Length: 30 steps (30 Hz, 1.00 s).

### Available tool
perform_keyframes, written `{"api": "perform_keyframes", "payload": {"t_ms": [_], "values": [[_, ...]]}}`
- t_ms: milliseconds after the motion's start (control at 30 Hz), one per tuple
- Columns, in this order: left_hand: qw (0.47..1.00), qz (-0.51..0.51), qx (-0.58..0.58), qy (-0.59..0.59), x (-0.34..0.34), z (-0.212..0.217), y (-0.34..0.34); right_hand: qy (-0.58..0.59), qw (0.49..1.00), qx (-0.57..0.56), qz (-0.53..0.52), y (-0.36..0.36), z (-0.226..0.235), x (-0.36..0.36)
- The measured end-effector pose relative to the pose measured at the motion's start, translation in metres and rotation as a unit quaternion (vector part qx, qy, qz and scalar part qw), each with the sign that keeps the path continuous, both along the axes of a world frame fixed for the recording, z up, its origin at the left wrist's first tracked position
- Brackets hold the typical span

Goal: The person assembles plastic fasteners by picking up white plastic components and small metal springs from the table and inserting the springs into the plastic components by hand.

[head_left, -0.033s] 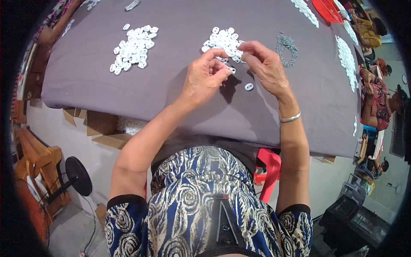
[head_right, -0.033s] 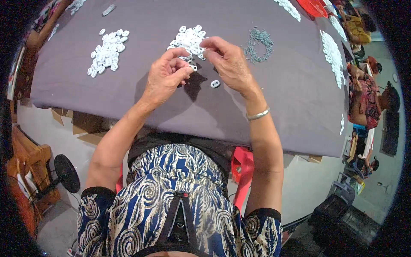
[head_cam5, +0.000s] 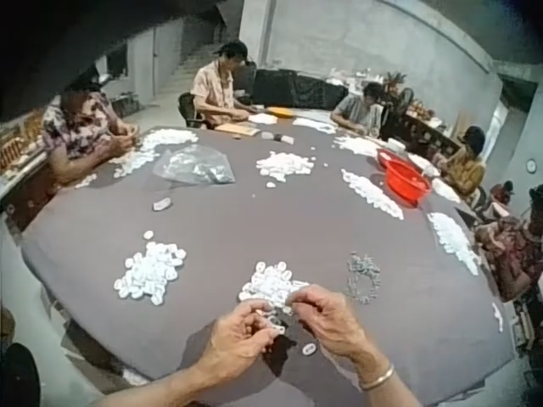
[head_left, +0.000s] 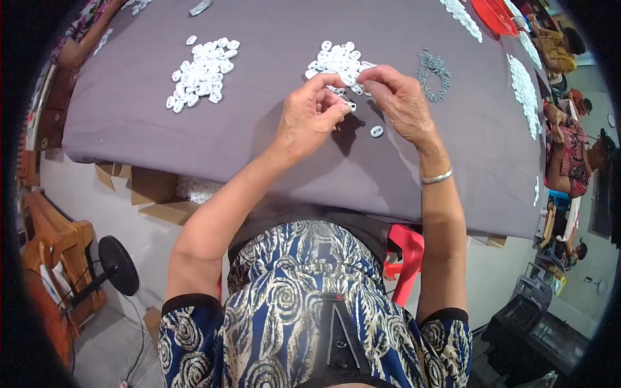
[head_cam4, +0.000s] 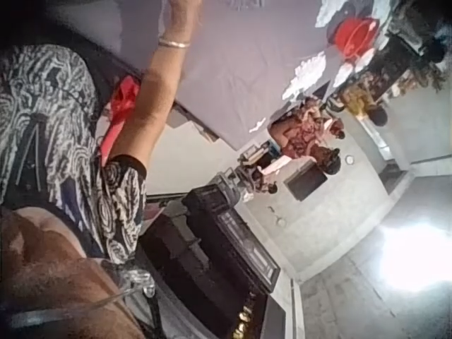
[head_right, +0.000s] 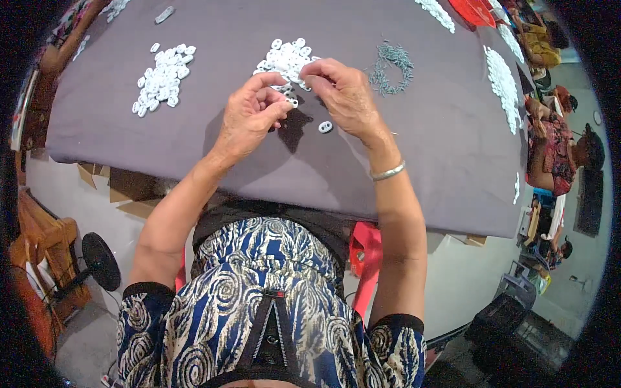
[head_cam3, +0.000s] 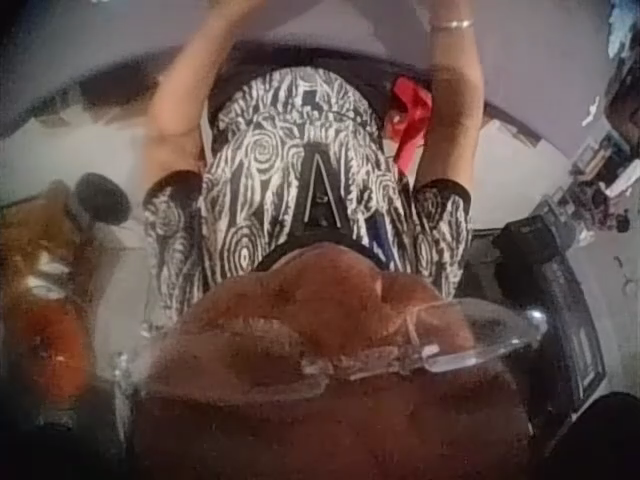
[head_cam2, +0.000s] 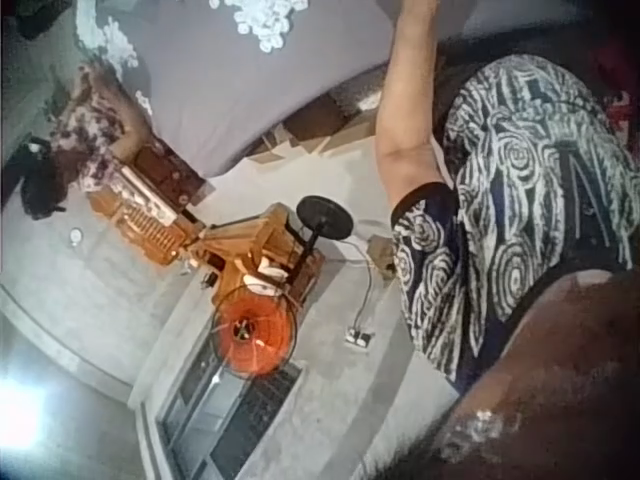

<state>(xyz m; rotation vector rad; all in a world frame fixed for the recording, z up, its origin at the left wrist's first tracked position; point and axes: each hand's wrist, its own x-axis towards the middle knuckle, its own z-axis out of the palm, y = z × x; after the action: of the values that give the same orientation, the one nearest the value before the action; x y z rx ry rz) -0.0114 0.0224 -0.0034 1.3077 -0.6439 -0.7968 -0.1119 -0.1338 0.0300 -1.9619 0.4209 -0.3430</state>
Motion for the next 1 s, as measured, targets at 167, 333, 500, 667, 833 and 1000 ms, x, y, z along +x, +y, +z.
{"api": "perform_keyframes", "payload": {"t_ms": [167, 333, 500, 667, 833, 1000], "values": [[1.000, 0.007, -0.001, -0.008, 0.002, -0.004, 0.000, -0.008, 0.990, 0.143, 0.009, 0.009, -0.003, 0.003], [1.000, 0.007, 0.011, -0.021, 0.002, -0.004, -0.001, 0.006, 0.986, 0.169, 0.011, 0.013, -0.009, 0.002], [0.999, -0.007, 0.005, -0.033, 0.003, -0.008, -0.002, 0.019, 0.989, 0.146, 0.020, 0.013, -0.009, 0.002], [0.999, -0.007, 0.008, -0.043, 0.003, -0.009, -0.002, 0.035, 0.989, 0.138, 0.026, 0.013, -0.010, 0.001], [0.998, -0.002, 0.006, -0.057, 0.003, -0.011, -0.001, 0.029, 0.992, 0.114, 0.040, 0.011, -0.012, 0.001], [0.997, -0.001, 0.011, -0.076, 0.001, -0.009, -0.001, 0.021, 0.998, 0.042, 0.052, 0.010, -0.014, 0.001]]}}
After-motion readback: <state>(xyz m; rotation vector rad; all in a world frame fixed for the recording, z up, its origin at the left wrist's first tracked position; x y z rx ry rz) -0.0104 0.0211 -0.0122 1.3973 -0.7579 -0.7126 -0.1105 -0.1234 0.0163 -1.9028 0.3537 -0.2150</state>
